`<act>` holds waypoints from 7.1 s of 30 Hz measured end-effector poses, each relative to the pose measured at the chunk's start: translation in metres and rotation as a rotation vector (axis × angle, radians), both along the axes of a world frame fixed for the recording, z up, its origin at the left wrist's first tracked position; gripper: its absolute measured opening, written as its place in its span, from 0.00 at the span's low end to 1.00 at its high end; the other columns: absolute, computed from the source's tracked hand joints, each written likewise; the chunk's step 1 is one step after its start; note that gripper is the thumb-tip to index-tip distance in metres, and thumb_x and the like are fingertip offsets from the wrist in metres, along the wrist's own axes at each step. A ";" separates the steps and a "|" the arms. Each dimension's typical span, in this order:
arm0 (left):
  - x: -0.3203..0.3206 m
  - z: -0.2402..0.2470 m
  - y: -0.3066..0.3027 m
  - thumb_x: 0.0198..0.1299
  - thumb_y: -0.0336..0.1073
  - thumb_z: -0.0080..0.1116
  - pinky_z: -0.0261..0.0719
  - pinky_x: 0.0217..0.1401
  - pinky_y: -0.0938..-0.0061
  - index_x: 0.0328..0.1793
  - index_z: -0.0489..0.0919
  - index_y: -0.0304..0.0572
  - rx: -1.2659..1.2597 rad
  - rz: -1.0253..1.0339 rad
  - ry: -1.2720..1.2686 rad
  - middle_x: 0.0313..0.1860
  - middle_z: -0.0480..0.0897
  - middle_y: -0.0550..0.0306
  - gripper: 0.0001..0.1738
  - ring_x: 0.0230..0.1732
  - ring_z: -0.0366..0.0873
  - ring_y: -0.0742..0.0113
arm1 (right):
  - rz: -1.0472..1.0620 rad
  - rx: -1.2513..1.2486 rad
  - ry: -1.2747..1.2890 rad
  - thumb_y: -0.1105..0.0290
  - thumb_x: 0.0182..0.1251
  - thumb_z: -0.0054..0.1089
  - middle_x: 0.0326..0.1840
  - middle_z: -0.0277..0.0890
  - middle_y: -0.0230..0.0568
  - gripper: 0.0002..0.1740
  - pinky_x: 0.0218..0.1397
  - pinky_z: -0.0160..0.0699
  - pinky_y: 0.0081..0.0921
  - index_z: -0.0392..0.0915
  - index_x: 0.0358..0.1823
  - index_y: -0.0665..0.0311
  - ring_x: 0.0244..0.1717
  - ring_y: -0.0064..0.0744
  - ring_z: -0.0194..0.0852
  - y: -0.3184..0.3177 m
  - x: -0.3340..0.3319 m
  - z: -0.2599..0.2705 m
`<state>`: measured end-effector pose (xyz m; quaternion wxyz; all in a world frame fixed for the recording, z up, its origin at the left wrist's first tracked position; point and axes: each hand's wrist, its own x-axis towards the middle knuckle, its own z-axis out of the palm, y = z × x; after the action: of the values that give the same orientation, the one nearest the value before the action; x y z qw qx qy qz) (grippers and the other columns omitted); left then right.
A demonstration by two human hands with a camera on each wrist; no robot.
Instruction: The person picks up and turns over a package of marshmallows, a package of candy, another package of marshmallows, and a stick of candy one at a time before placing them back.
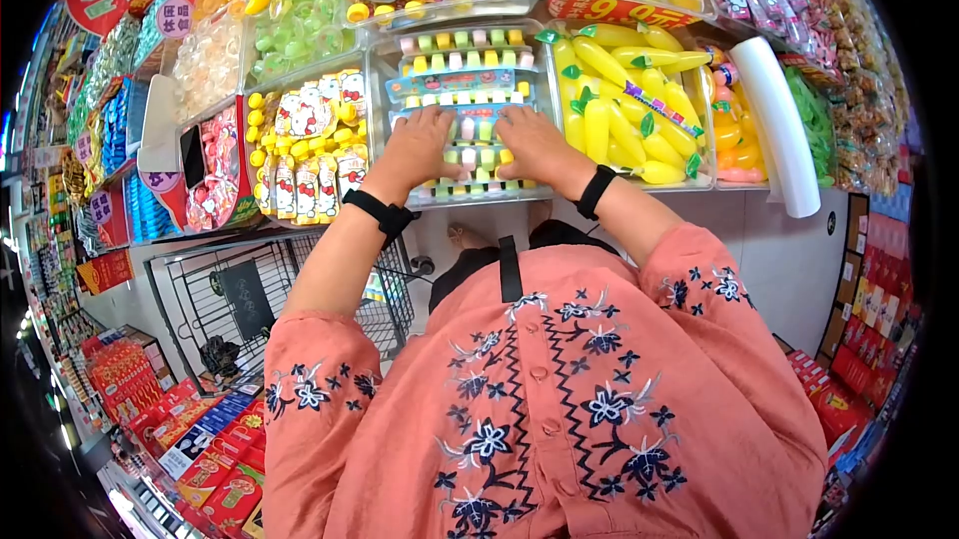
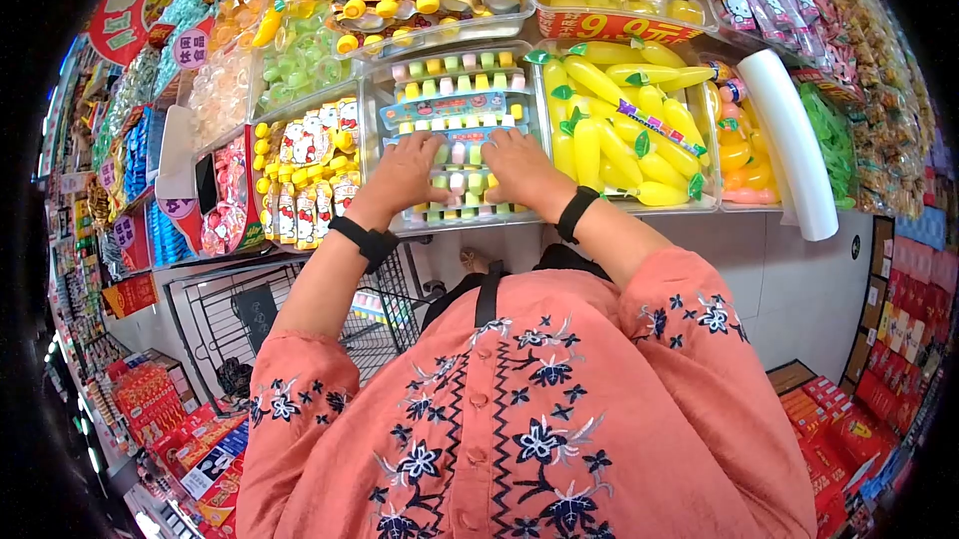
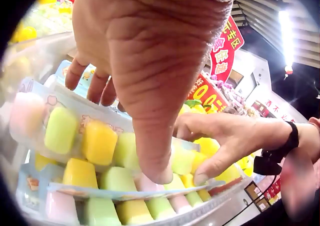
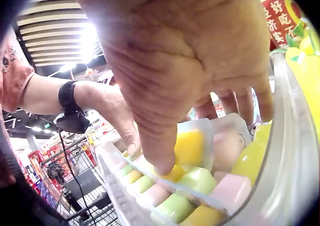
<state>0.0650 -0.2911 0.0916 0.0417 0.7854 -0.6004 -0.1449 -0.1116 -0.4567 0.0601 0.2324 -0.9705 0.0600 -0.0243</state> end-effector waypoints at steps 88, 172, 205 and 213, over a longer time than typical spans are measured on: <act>-0.043 -0.264 0.400 0.58 0.54 0.69 0.85 0.42 0.62 0.58 0.78 0.32 -0.791 2.190 1.256 0.46 0.82 0.52 0.33 0.40 0.84 0.59 | -0.119 0.178 0.473 0.48 0.60 0.71 0.57 0.77 0.59 0.37 0.64 0.72 0.38 0.76 0.59 0.73 0.59 0.51 0.75 0.056 0.058 0.004; -0.035 0.005 0.040 0.68 0.52 0.62 0.87 0.55 0.58 0.58 0.76 0.38 -0.868 1.070 2.022 0.46 0.83 0.50 0.26 0.52 0.84 0.56 | -0.230 -0.195 -0.080 0.56 0.50 0.78 0.56 0.76 0.59 0.37 0.66 0.72 0.46 0.74 0.59 0.69 0.59 0.61 0.74 -0.059 0.129 0.013; -0.037 0.010 0.029 0.68 0.51 0.63 0.87 0.50 0.62 0.59 0.76 0.38 -0.828 1.032 1.993 0.42 0.82 0.52 0.25 0.46 0.84 0.60 | -0.132 -0.171 -0.114 0.69 0.66 0.52 0.34 0.80 0.54 0.08 0.42 0.77 0.55 0.76 0.44 0.62 0.40 0.59 0.81 -0.070 0.130 0.013; -0.035 -0.003 0.015 0.74 0.49 0.57 0.85 0.50 0.67 0.59 0.76 0.38 -0.871 1.020 1.950 0.45 0.83 0.54 0.21 0.45 0.83 0.66 | -0.225 0.650 0.079 0.65 0.68 0.50 0.34 0.82 0.40 0.12 0.40 0.76 0.36 0.79 0.41 0.65 0.35 0.36 0.80 -0.047 0.119 0.056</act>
<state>0.0303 -0.2757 0.0883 0.7992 0.4116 0.0689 -0.4326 0.0074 -0.5038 0.1164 0.5230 -0.8331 0.1802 0.0082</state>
